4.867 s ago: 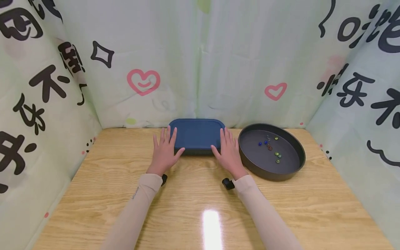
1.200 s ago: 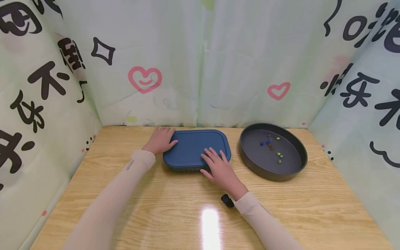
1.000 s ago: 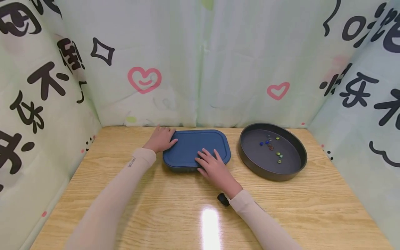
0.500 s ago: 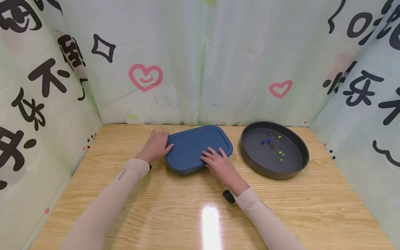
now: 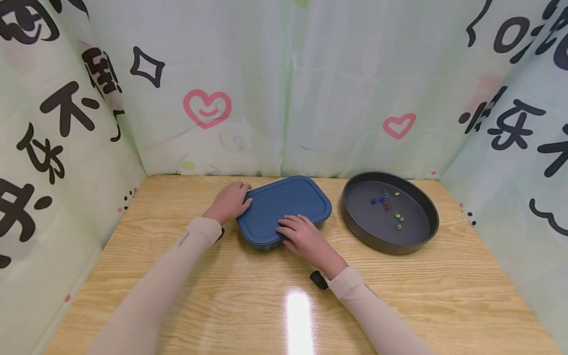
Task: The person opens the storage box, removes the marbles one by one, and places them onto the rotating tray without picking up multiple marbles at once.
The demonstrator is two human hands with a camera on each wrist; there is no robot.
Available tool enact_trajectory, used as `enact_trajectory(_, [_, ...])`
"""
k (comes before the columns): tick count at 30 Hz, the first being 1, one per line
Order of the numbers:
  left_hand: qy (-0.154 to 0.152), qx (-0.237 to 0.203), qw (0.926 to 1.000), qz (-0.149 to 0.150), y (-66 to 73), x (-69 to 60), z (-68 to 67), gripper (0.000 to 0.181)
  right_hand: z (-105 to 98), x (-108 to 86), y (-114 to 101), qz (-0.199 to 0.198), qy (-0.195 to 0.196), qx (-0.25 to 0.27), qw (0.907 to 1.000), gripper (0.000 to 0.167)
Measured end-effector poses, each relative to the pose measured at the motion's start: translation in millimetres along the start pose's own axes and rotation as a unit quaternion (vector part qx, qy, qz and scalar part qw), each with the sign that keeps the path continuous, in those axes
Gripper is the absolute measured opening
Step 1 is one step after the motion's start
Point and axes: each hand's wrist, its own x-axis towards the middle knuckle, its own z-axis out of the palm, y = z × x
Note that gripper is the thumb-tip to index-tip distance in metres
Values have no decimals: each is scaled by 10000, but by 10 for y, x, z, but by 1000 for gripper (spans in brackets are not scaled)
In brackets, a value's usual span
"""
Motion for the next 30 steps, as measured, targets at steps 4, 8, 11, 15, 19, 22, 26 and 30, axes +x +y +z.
enact_trajectory(4, [-71, -4, 9999, 97, -16, 51, 14, 34, 10, 13, -20, -77, 74, -45, 9999, 32])
enact_trajectory(8, [-14, 81, 9998, 170, -35, -18, 10, 28, -20, -26, 10, -40, 65, -50, 10000, 31])
enact_trajectory(11, [105, 151, 9997, 177, -18, -122, 2, 26, -59, -71, 58, 34, 12, -84, 10000, 31])
enact_trajectory(15, [279, 164, 9995, 11, 54, -293, 2, 26, -113, -129, 147, 142, -60, -125, 9998, 34])
enact_trajectory(19, [394, 268, 9988, -141, 162, -486, 3, 29, -148, -175, 241, 191, -69, -178, 9996, 34])
enact_trajectory(22, [418, 450, 9979, -215, 260, -609, -2, 31, -157, -198, 313, 222, -44, -184, 9996, 31])
enact_trajectory(26, [376, 609, 9968, -349, 393, -729, 6, 36, -162, -219, 398, 303, -27, -141, 9994, 28])
enact_trajectory(30, [285, 499, 9968, -562, 519, -809, 23, 39, -178, -249, 464, 374, -122, -169, 9991, 30])
